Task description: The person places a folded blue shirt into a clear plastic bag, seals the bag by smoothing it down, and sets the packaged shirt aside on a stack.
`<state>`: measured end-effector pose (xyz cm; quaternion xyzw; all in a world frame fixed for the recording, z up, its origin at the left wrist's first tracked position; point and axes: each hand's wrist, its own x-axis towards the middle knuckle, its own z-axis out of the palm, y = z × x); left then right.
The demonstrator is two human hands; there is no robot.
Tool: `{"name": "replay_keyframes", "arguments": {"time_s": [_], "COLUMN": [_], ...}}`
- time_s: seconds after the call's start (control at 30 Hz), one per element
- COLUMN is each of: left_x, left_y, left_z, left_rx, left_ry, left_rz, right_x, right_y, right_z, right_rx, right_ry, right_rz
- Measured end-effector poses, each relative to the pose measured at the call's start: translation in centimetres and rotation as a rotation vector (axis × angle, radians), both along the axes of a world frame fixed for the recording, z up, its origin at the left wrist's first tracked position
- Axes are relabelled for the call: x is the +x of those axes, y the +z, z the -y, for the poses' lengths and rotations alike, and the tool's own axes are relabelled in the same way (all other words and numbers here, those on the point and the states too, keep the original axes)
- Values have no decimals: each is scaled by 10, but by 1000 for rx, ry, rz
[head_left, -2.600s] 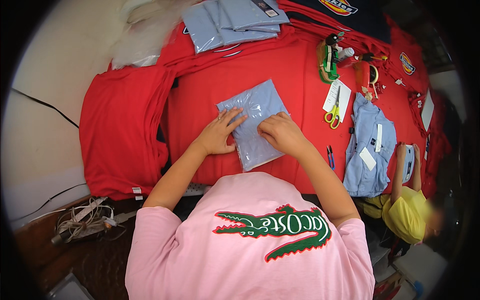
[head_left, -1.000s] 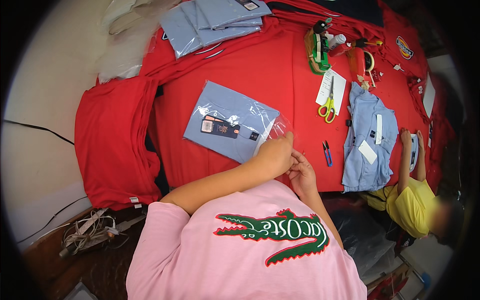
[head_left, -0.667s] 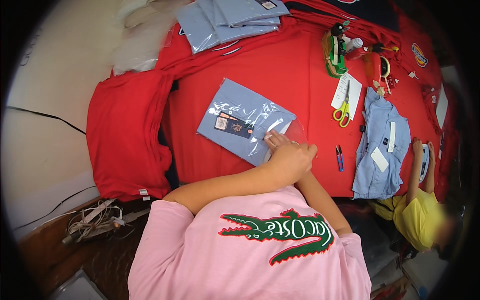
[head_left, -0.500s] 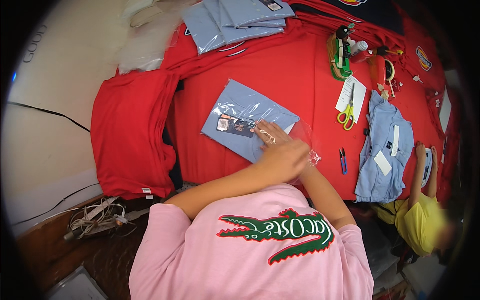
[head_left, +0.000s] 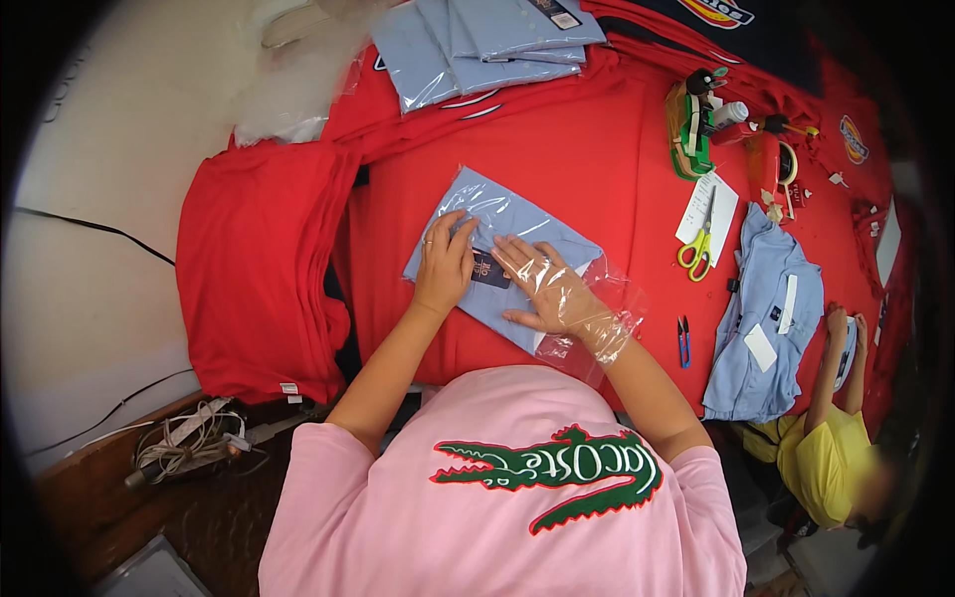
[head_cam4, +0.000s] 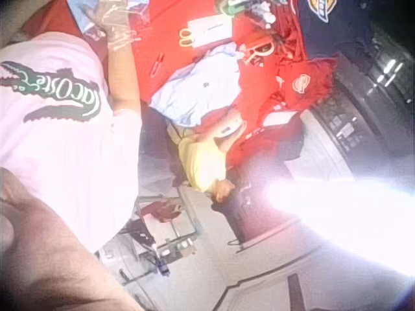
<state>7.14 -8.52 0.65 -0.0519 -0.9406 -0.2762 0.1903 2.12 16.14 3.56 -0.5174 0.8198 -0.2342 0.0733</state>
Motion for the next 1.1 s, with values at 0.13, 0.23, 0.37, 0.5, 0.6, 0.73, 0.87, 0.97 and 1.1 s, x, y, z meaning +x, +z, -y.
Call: {"name": "replay_keyframes", "arguments": {"time_s": [0.13, 0.23, 0.37, 0.5, 0.6, 0.73, 0.87, 0.97, 1.1], "left_x": [-1, 4, 2, 1, -2, -5, -2, -1, -3], "left_y": [-2, -12, -11, -10, -5, -9, -17, -17, -11], "left_z": [-1, 1, 3, 5, 3, 0, 3, 5, 4], "left_rx": [31, 149, 68, -4, -65, -23, 70, 35, 9], "left_ry": [46, 69, 34, 29, 35, 101, 92, 64, 64], "left_rz": [-14, 30, 38, 42, 64, 67, 28, 60, 43], "right_x": [-3, -1, 4, -1, -5, -9, -6, -3, -4], "right_y": [0, -3, -21, -14, -7, -4, -18, -23, -18], "right_z": [13, 25, 31, 32, 33, 40, 51, 51, 42], "right_rx": [89, 119, 48, 63, 84, 54, -16, -28, 13], "right_ry": [-25, -93, -260, -243, -223, -234, -380, -389, -308], "right_rz": [16, -32, -155, -93, -91, -104, -94, -90, -135]}}
